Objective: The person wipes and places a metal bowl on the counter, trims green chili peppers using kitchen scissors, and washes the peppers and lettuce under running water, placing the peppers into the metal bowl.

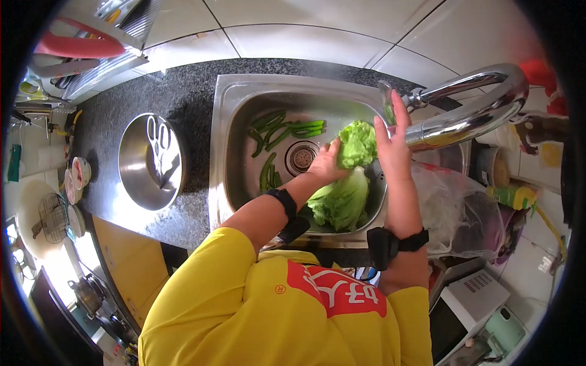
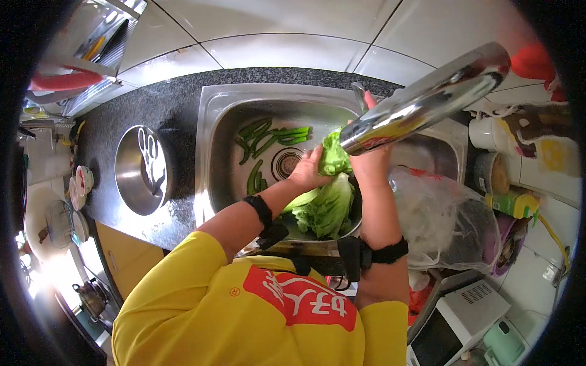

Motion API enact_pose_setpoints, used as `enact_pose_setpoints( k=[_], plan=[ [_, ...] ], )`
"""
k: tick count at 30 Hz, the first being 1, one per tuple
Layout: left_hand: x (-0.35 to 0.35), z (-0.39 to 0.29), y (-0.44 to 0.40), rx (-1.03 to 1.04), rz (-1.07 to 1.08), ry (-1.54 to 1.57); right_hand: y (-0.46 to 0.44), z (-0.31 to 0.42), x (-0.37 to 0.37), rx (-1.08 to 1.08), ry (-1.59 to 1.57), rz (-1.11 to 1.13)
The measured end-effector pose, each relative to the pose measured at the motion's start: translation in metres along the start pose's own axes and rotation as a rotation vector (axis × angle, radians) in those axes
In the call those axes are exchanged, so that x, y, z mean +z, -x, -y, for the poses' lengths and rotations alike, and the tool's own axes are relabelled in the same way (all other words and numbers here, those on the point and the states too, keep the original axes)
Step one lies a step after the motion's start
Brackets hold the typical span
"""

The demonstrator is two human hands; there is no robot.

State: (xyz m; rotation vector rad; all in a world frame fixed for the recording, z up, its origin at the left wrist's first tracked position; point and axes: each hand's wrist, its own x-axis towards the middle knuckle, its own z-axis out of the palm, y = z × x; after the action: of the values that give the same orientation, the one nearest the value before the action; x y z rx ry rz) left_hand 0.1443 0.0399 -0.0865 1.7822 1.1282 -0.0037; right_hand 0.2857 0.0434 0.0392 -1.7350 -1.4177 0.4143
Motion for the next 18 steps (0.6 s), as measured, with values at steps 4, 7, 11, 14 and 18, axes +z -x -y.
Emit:
enact_pose_setpoints(
  k=[4, 7, 11, 14, 18],
  plan=[
    [0.009, 0.015, -0.007, -0.028, 0.113, -0.010, 0.000, -0.002, -0.004, 0.042, 0.068, 0.042],
    [0.013, 0.047, -0.014, 0.090, 0.039, 0.337, 0.001, -0.005, -0.005, 0.025, 0.063, 0.035],
    [-0.001, 0.006, 0.016, 0.220, 0.008, 0.275, 0.009, 0.002, -0.004, -0.023, 0.049, -0.022],
    [0.013, 0.003, 0.032, 0.288, -0.073, 0.180, 0.024, -0.004, 0.000, -0.174, 0.202, -0.097],
    [0.019, 0.027, 0.021, 0.142, -0.046, 0.737, 0.021, 0.000, 0.003, -0.202, 0.241, -0.128]
  ],
)
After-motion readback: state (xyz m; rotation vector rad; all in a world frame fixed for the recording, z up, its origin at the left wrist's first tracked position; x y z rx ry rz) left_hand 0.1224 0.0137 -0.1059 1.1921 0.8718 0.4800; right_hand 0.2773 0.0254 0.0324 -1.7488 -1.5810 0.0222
